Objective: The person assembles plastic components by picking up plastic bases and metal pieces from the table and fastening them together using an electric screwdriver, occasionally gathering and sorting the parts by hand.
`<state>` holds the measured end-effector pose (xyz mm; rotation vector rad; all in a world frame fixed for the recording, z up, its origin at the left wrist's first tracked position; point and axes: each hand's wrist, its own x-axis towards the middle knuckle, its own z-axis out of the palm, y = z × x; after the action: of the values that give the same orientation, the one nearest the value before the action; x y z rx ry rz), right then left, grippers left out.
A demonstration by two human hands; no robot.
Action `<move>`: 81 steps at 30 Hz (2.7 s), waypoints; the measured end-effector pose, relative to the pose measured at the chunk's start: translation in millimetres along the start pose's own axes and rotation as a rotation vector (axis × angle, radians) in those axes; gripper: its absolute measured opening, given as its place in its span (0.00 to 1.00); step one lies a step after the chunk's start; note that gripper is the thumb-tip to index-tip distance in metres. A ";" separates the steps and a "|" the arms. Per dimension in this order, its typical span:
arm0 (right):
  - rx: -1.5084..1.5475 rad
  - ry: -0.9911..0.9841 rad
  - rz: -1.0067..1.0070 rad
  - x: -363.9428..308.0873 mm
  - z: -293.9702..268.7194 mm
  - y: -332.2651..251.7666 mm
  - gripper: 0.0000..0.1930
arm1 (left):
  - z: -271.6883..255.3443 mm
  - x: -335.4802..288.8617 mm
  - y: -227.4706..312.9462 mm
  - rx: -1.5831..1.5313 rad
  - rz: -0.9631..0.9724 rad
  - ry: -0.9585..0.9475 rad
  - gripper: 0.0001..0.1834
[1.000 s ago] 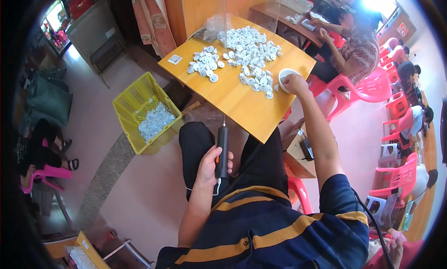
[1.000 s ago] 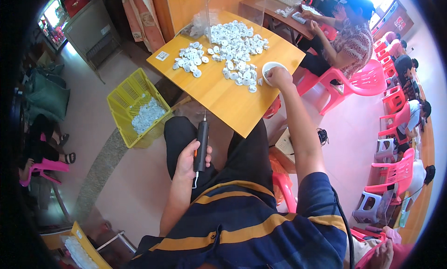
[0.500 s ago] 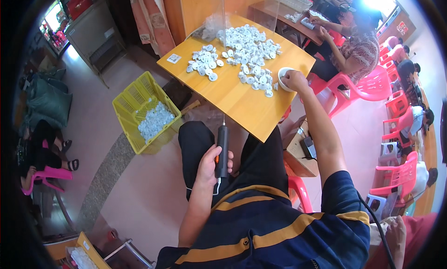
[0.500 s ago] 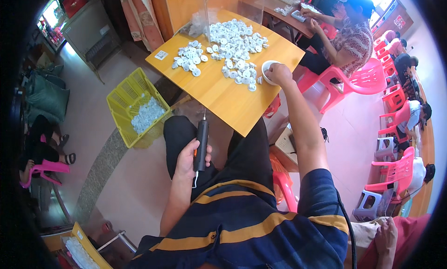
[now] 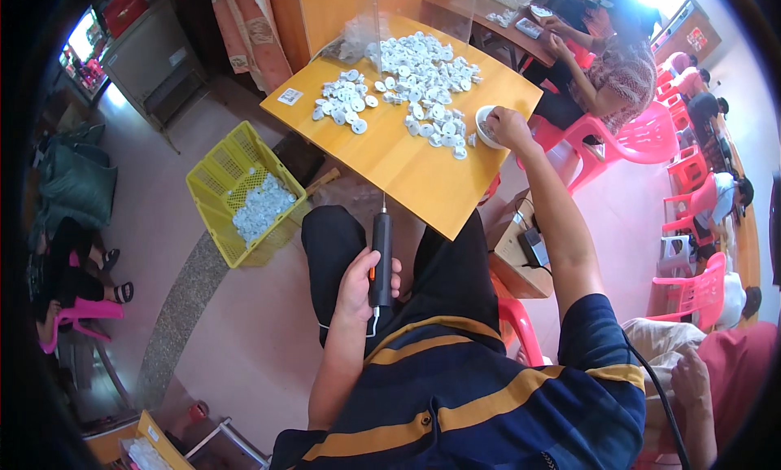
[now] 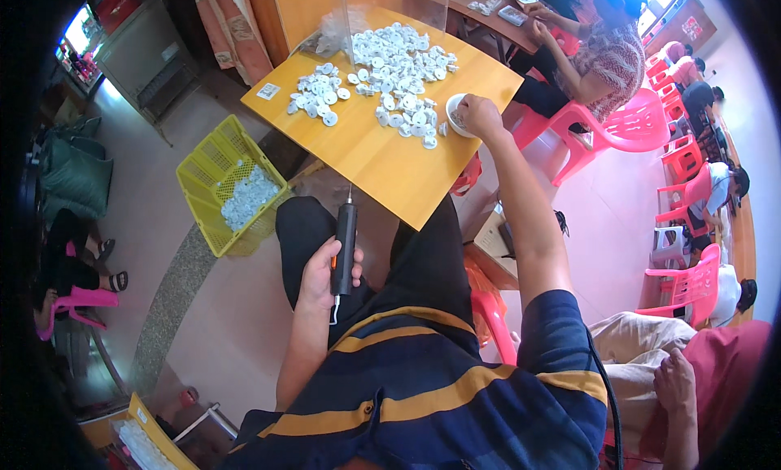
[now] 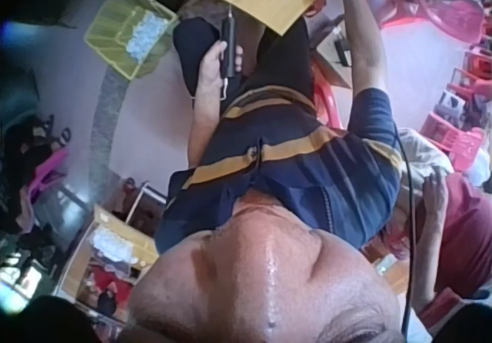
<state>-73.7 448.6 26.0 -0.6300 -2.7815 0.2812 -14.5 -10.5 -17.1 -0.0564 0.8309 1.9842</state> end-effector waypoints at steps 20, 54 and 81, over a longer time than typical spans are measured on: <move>1.280 0.036 0.143 -65.0 -12.0 -75.2 0.07 | 5.2 -3.0 -1.0 0.039 0.008 -0.031 0.10; 1.817 -0.453 0.283 -152.4 41.9 -148.7 0.04 | 26.2 -9.2 -5.3 0.420 0.004 -0.052 0.23; 1.647 -0.497 0.252 -151.1 43.5 -137.8 0.09 | 24.7 -6.7 -6.4 0.455 0.008 -0.059 0.22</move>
<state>-10.0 253.6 -14.6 -0.3900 -1.7193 2.5382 1.2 0.6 0.9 0.2684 1.2232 1.7513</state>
